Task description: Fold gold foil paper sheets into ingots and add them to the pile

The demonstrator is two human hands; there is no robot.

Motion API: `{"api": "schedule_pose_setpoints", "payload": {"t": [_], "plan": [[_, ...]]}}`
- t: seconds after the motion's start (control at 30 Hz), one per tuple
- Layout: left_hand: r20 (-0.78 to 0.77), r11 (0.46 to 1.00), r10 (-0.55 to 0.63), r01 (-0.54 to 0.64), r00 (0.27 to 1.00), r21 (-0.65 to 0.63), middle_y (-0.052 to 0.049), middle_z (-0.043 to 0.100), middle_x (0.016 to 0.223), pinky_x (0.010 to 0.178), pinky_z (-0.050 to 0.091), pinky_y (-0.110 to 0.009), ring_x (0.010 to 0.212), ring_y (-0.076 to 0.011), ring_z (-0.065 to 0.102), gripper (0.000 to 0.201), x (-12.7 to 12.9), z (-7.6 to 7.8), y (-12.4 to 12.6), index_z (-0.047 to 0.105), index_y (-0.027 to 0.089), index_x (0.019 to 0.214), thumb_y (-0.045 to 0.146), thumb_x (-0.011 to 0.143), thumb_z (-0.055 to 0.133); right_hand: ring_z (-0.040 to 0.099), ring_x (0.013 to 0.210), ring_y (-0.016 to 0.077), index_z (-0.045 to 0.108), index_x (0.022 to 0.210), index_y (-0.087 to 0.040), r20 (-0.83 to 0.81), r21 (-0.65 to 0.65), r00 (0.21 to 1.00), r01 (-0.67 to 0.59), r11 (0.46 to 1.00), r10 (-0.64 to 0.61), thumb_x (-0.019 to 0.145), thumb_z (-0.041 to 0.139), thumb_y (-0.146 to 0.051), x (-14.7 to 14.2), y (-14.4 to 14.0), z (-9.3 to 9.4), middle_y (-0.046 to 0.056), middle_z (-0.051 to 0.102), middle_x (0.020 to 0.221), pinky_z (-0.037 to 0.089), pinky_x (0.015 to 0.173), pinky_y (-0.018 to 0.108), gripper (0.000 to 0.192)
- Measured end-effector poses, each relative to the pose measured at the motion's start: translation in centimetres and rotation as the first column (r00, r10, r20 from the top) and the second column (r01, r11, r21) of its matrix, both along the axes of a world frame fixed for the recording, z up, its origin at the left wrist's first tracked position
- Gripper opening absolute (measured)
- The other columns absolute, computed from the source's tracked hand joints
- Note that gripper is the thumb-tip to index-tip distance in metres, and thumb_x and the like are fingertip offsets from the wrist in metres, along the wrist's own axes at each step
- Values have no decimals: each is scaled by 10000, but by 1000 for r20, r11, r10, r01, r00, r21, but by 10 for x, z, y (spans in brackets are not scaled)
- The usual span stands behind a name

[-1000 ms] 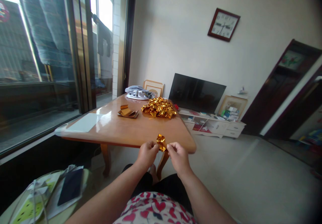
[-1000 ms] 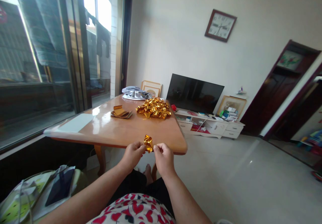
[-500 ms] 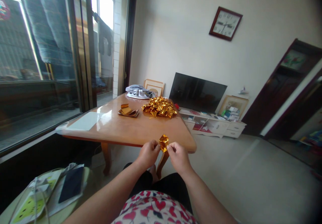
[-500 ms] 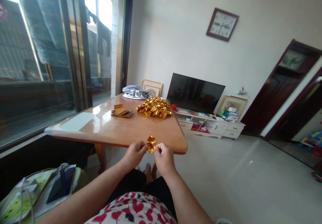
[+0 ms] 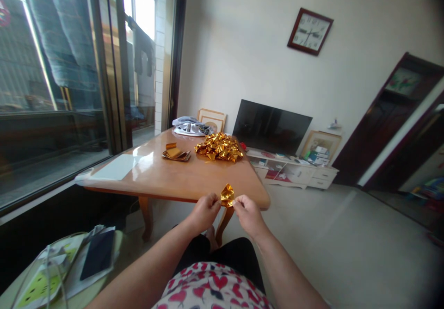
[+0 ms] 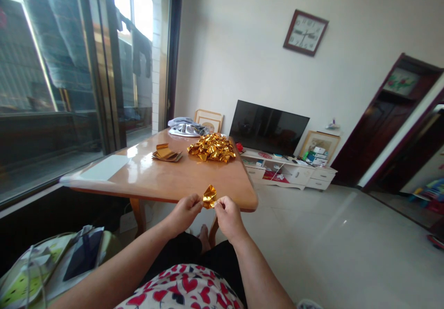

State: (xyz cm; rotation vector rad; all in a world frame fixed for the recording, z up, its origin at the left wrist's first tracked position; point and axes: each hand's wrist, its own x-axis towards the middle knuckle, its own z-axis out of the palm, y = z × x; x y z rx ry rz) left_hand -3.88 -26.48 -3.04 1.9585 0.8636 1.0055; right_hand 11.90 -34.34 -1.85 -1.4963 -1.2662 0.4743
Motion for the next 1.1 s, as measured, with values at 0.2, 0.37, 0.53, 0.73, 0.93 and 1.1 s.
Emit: {"api": "schedule_pose_setpoints", "payload": {"t": [0.2,0.37,0.53,0.73,0.93,1.1], "plan": [[-14,1000,31,-31,999,0,48,448,568,549,246,-241,564,-109,383,199,0,-3,2,498,186,629,274,804,535,445,543,133,563,723,-206,-57,-32,998,-29,999,27,836,584,-414,4,3,-2,-46,521,577,337,515,239,237],[-51,998,51,-50,997,27,39,479,576,556,244,-243,566,-114,417,191,1,-6,3,514,188,640,272,809,542,507,590,151,607,749,-201,-23,23,999,47,999,-47,844,586,-433,8,5,1,-26,574,612,373,550,246,252],[-101,991,86,-74,991,110,20,547,601,558,236,-249,581,-128,472,189,2,-12,4,549,194,664,288,828,557,524,622,160,605,721,-199,69,76,996,59,995,-65,845,595,-420,7,4,7,-14,597,639,385,568,250,254],[-132,989,60,-41,989,139,8,602,640,563,251,-246,599,-136,511,161,1,-12,2,610,198,697,285,829,575,489,579,156,597,681,-203,126,77,988,78,994,-87,837,580,-378,8,3,9,-25,553,586,355,544,258,235],[-40,994,48,-43,998,100,8,627,676,569,301,-237,618,-136,526,91,-2,-1,5,635,192,761,242,814,580,496,591,159,581,663,-206,141,57,987,72,996,-79,827,581,-363,8,2,9,-21,559,590,360,546,258,227],[-44,974,56,-45,997,223,-1,639,737,614,344,-230,683,-140,555,84,-3,5,8,619,193,776,200,832,558,496,593,152,580,676,-201,171,29,985,-3,1000,-2,836,577,-360,6,2,9,-26,553,596,364,549,250,226]]}}
